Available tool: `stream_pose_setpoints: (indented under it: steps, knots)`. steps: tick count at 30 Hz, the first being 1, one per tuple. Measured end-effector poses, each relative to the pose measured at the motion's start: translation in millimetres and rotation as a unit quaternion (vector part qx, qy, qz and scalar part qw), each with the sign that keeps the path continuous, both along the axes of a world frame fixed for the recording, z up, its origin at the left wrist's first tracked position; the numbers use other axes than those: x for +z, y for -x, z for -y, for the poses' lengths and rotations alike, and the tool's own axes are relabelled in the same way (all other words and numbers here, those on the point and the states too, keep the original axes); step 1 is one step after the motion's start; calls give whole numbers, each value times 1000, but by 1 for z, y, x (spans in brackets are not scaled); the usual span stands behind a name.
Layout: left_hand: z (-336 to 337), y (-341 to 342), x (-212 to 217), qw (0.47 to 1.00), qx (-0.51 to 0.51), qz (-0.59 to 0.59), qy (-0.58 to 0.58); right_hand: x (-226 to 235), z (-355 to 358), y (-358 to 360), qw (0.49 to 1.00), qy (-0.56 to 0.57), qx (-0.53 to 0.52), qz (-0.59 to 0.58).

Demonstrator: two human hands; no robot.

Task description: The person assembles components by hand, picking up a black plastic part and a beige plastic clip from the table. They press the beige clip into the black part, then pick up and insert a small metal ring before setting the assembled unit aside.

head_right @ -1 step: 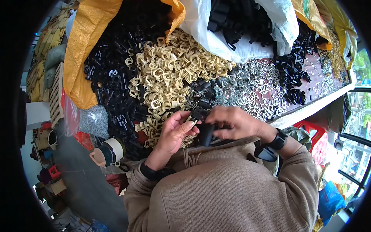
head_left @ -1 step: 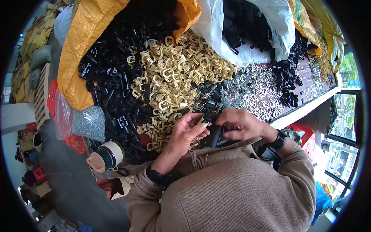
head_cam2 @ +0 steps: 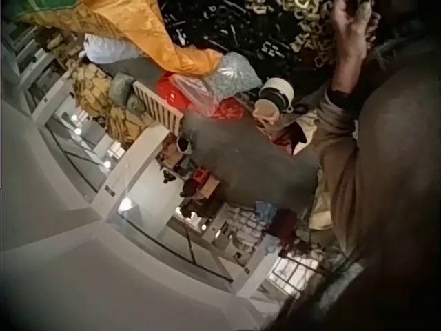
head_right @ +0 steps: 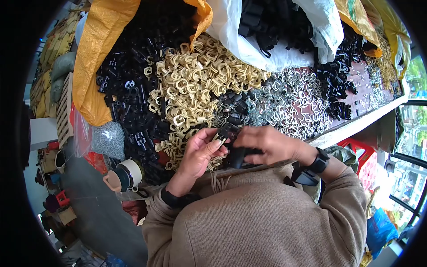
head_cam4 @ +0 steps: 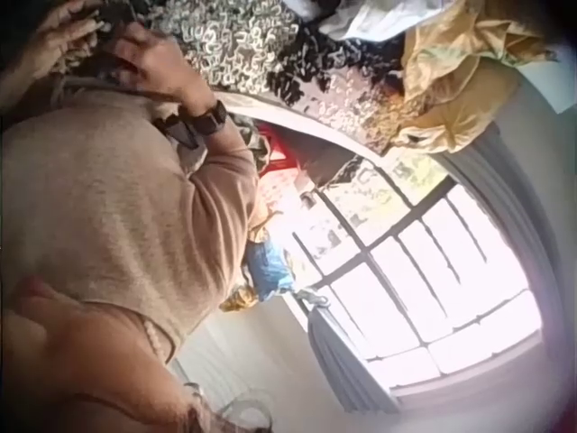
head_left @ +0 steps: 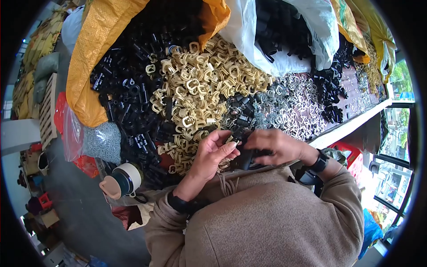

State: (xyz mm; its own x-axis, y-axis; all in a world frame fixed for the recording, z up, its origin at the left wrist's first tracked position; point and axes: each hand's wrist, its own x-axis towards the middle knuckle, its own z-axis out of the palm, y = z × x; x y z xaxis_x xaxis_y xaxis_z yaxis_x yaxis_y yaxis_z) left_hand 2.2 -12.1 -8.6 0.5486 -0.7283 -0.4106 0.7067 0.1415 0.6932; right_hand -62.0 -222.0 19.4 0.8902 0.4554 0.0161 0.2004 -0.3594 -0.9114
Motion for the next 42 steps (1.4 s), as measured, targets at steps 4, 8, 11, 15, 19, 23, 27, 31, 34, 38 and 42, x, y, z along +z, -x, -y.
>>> stream_pose_setpoints:
  steps: [4, 8, 11, 15, 19, 23, 27, 31, 34, 38, 42]
  knots:
    - [-9, 0, 9, 1000, 18, 14, -19, -6, -21, 0, 972, 155, 133, 118]
    - [-17, 4, 4, 999, 9, 42, -21, -8, -25, -3, 953, 182, 136, 200]
    - [-20, 6, 2, 999, 8, 37, -27, 2, -25, -2, 975, 173, 106, 95]
    - [-23, 6, 1, 999, 6, 31, -31, -3, -30, 8, 992, 124, 22, 16]
    - [-21, 5, 4, 999, 5, 23, -32, -15, -31, 14, 998, 54, -43, 2]
    - [-21, 4, 7, 999, 4, 23, -38, -19, -36, 21, 986, -133, 27, -97]
    - [-21, 5, 9, 999, 9, 28, -44, -11, -31, 20, 913, -310, 36, -264]
    - [-23, 2, 15, 998, -17, 44, -50, -3, -30, 19, 861, -352, -18, -367]
    - [-24, 3, 15, 996, -45, 51, -53, -7, -18, 14, 843, -383, -46, -374]
    - [-20, 3, 15, 993, -94, 46, -49, 6, -14, 8, 846, -365, -58, -385]
    - [-15, 2, 17, 989, -134, 44, -38, 6, -7, 0, 834, -361, -29, -416]
